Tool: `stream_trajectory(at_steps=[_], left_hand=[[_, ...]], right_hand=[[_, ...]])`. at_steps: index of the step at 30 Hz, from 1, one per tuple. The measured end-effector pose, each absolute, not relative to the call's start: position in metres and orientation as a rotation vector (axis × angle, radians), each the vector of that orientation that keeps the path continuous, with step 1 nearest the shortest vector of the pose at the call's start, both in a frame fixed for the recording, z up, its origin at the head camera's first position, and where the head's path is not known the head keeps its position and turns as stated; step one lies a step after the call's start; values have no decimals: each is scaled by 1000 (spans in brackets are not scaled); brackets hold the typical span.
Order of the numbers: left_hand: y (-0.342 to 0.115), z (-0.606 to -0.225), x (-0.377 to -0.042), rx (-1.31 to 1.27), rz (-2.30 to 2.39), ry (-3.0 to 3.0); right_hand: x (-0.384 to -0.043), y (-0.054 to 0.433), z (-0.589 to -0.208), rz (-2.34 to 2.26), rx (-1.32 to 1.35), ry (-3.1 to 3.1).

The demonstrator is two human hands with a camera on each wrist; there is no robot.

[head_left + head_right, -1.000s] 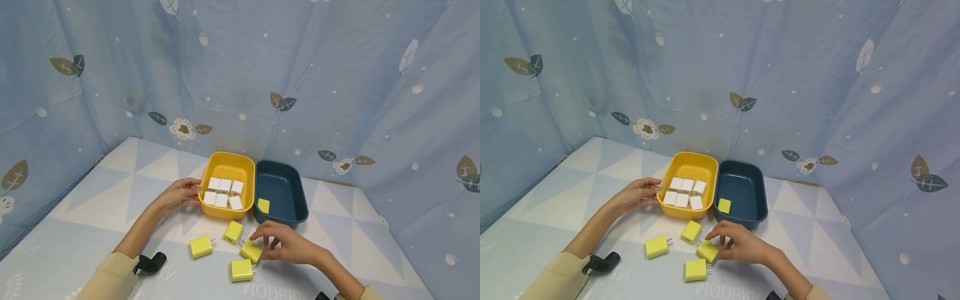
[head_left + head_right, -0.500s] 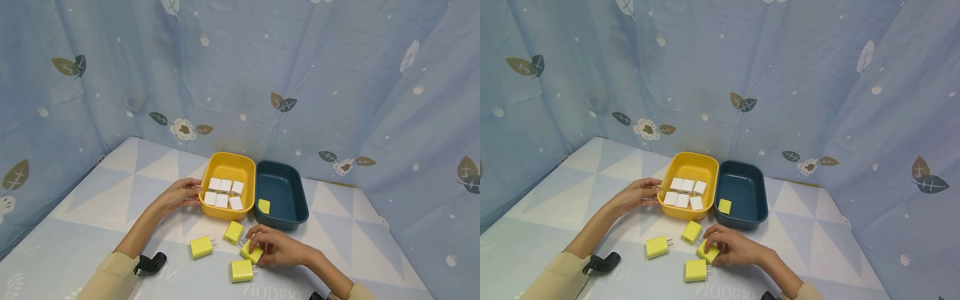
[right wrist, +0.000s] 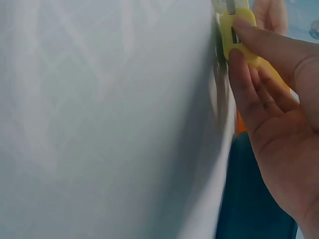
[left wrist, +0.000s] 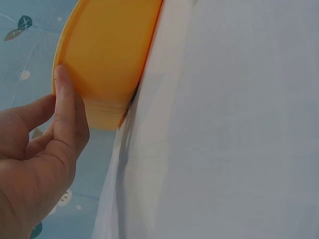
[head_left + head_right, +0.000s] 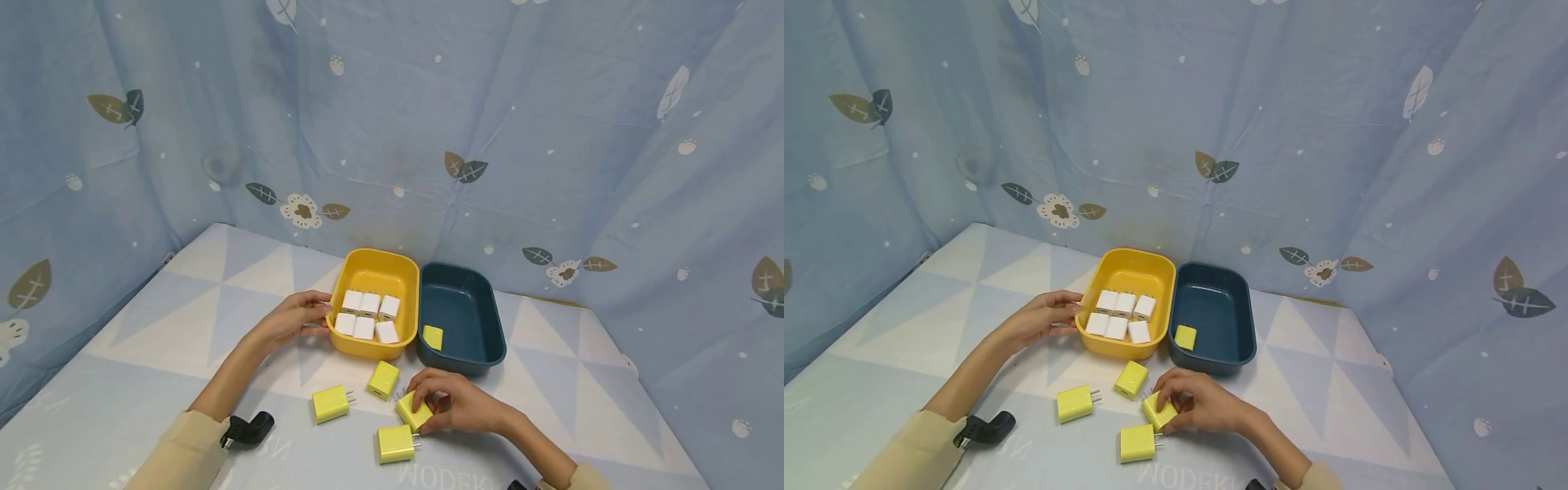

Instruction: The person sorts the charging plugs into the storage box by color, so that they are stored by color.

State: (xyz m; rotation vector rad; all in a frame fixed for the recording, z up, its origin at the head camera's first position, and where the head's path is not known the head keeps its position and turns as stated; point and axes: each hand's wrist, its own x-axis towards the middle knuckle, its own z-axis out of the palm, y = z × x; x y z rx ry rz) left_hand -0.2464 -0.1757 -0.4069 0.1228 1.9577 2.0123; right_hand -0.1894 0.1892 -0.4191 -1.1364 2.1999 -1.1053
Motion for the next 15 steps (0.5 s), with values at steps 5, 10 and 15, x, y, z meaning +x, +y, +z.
stream_trajectory(at_steps=[5,10,15], left_hand=[[-176,-407,-247,124,2011,1961],[-175,-406,-246,117,2011,1959],[-174,-407,-247,116,2013,1958]], right_hand=[[-188,192,-420,-1156,-1127,2236],[-185,196,-420,-1197,-1117,2240],[-183,200,-419,-1218,-1098,2238]])
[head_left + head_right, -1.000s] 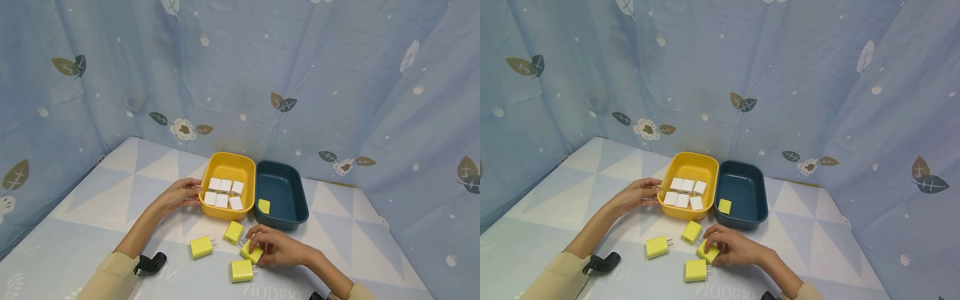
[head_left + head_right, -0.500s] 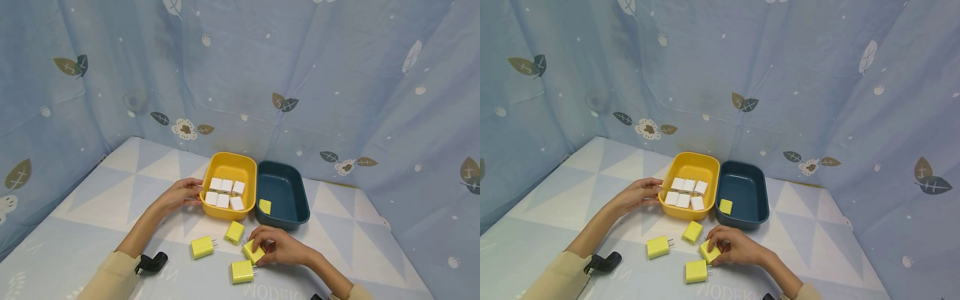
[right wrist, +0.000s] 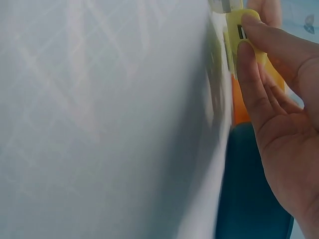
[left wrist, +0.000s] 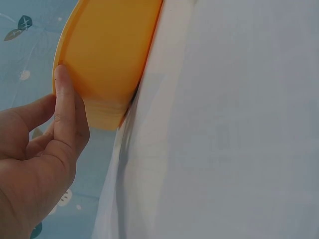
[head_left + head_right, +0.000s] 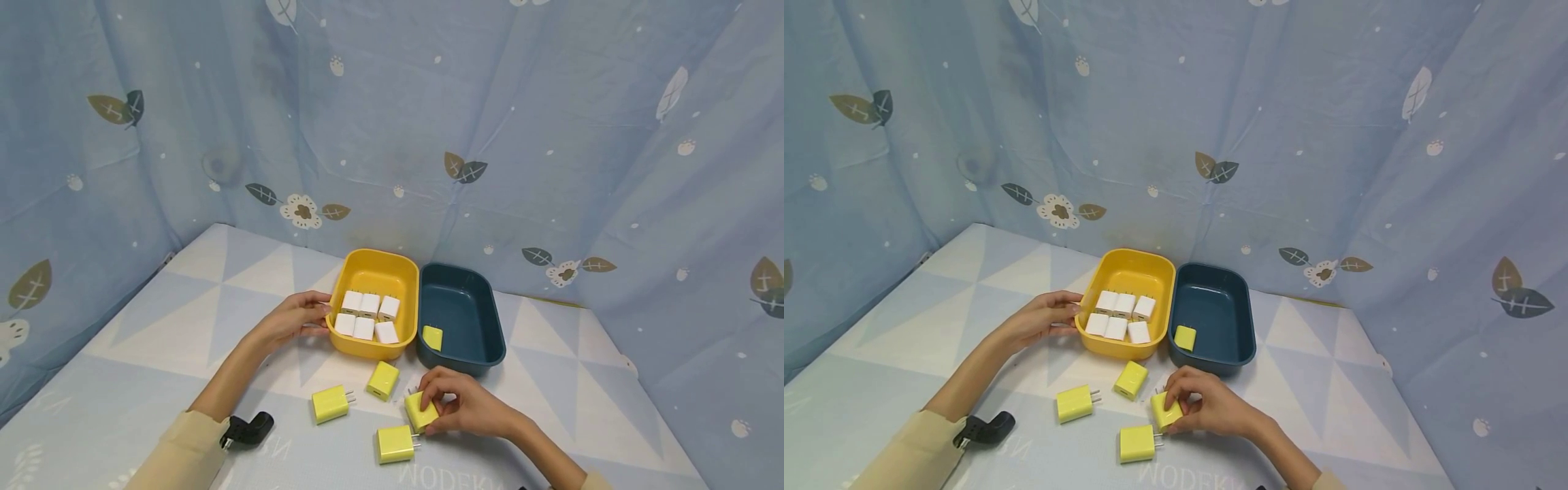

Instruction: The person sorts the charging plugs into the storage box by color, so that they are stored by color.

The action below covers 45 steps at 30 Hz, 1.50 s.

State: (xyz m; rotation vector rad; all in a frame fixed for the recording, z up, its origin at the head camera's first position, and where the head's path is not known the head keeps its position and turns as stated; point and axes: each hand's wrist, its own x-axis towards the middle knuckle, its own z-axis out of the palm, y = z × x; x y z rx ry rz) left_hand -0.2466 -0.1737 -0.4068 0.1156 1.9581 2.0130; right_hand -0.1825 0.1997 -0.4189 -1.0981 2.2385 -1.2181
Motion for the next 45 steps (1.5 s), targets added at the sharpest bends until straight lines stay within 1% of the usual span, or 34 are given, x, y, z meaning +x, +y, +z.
stream_trajectory(at_steps=[19,33,45], left_hand=[[-176,-410,-245,142,2020,1952],[-175,-408,-245,149,2015,1951],[-175,-408,-246,140,2017,1944]], right_hand=[[-167,218,-401,-1283,-920,2341],[-161,243,-376,-1342,-980,2448],[-179,258,-363,-1393,-1058,2539]])
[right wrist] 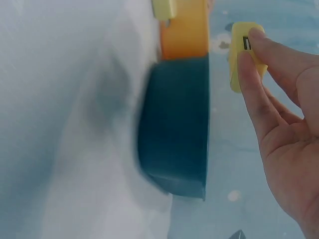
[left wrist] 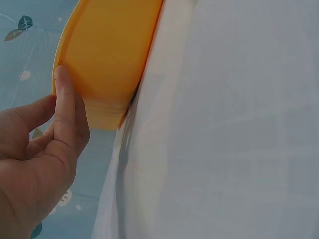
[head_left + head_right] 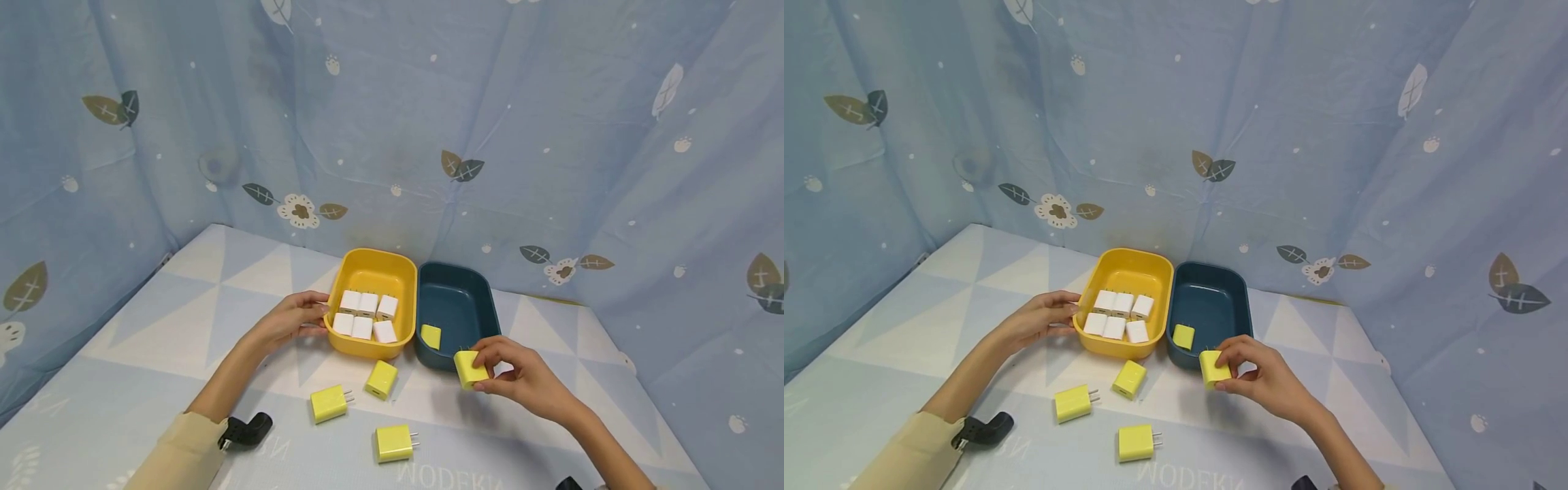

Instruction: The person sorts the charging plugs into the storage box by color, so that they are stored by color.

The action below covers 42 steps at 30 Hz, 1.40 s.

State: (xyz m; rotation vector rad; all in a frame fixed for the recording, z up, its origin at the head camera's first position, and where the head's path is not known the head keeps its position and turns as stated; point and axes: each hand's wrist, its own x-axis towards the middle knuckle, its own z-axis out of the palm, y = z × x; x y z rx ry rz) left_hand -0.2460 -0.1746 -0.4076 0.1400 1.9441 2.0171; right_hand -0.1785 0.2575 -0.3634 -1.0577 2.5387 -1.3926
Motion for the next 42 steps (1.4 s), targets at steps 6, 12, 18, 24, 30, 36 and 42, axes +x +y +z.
stream_trajectory(at_steps=[6,12,18,24,30,36,42], left_hand=[[-175,-409,-247,150,2015,1941],[-175,-408,-247,144,2017,1947],[-176,-408,-247,139,2015,1951],[-176,-408,-247,131,2013,1953],[-176,-408,-248,133,2020,1946],[-176,-408,-247,133,2017,1947],[-176,-408,-246,120,2013,1949]], right_hand=[[-193,262,-361,-1370,-1065,2621],[-205,257,-360,-1288,-1005,2758],[-223,252,-369,-1203,-944,2860],[-239,248,-378,-1162,-945,2866],[-249,244,-387,-1052,-930,2876],[-252,241,-391,-977,-941,2873],[-251,238,-392,-930,-944,2861]])
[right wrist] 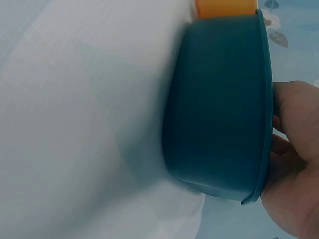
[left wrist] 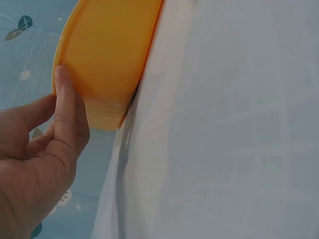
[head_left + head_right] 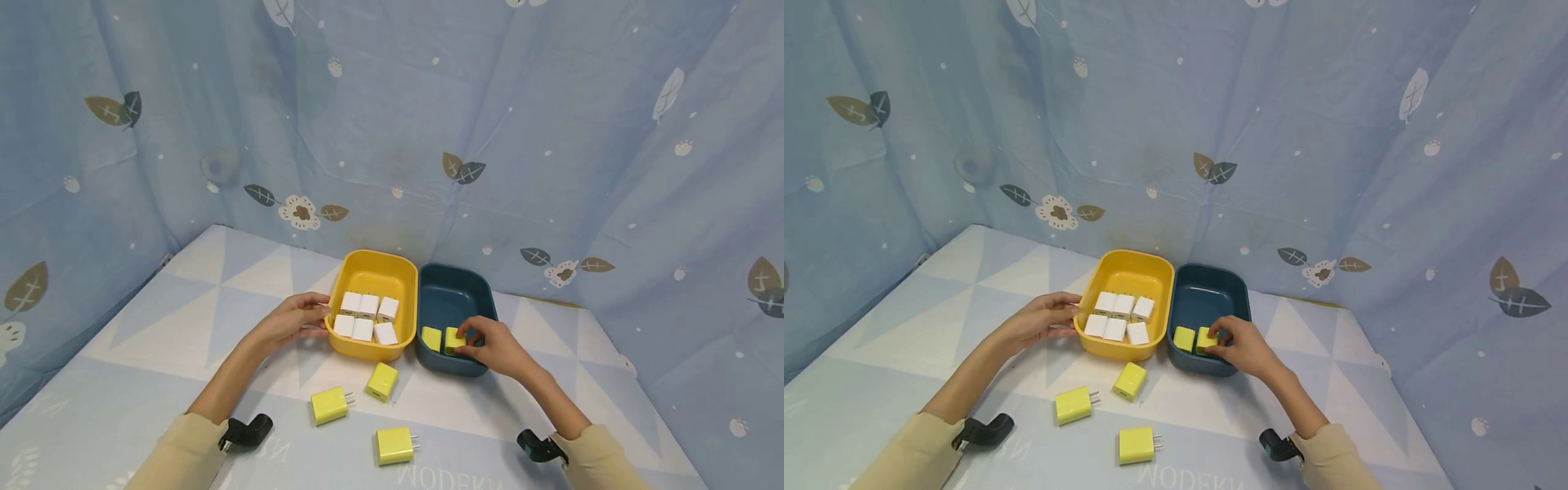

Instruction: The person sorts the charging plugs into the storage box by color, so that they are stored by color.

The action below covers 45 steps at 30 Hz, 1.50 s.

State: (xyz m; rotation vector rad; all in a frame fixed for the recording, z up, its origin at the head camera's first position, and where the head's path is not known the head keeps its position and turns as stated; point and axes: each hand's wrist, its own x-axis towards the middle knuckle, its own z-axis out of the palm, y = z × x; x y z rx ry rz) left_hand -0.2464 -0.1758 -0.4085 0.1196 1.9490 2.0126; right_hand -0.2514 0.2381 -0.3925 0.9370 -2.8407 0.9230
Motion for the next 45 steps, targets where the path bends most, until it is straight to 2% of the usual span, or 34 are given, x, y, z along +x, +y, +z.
stream_trajectory(at_steps=[25,32,45], left_hand=[[-174,-407,-245,131,2015,1951],[-174,-406,-245,121,2013,1962],[-175,-408,-246,132,2020,1953]], right_hand=[[-242,228,-389,962,913,-2786],[-225,216,-377,1058,927,-2671],[-186,180,-374,1169,1163,-2584]])
